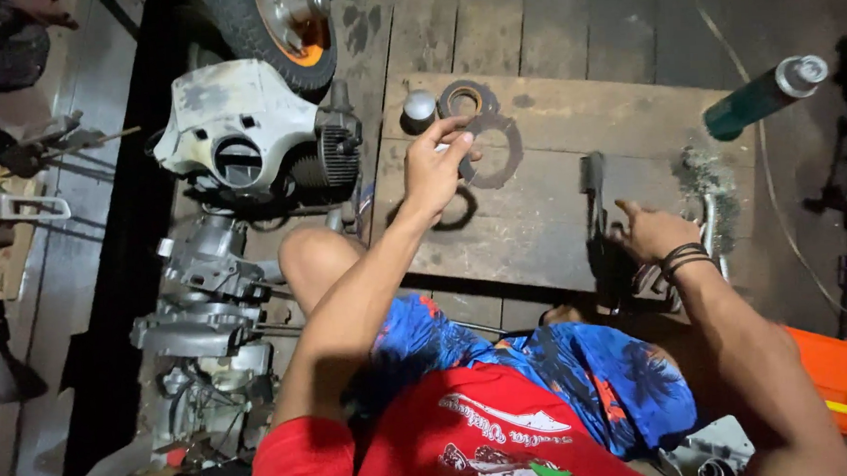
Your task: Filing the edges of circular metal plates to smooth them using a hand file.
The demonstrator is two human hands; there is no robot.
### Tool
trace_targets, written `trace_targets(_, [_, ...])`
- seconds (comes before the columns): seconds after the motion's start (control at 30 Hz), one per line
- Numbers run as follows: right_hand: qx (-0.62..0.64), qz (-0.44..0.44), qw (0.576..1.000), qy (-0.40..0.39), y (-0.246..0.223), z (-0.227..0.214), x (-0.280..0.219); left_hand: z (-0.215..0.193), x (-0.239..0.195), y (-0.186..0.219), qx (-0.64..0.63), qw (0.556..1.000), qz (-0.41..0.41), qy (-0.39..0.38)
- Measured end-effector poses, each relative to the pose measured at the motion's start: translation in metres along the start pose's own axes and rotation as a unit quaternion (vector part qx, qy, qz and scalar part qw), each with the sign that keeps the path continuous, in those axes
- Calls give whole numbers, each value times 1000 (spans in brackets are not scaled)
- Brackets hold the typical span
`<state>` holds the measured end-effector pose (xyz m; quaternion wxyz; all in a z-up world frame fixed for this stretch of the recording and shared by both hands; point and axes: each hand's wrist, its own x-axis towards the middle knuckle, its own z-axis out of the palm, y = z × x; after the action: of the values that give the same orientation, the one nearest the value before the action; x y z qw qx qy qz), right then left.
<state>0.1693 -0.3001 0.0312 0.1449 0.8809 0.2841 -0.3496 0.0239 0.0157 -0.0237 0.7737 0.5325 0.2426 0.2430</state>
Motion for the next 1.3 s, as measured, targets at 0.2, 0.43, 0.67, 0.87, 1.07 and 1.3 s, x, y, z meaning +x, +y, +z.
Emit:
trace_targets(0.2, [309, -125, 917, 220, -9, 4, 13, 33, -12, -14, 83, 993, -2, -85])
trace_targets(0.43, [584, -206, 765, 176, -41, 3, 17, 53, -12, -32, 73, 986, -58, -136])
trace_targets(0.67, [691, -203, 660, 213, -20, 3, 30, 44, -6, -17, 81, 991, -48, -94])
trace_targets(0.87, [780, -155, 558, 238, 1, -1, 31, 43, -7, -22, 159, 982, -90, -40])
trace_targets(1.07, [738, -177, 610, 231, -19, -5, 17, 60, -14, -20, 100, 980, -120, -124])
trace_targets(1.3, [690, -204, 677, 152, -54, -6, 20, 55, -17, 4, 88, 985, -42, -143])
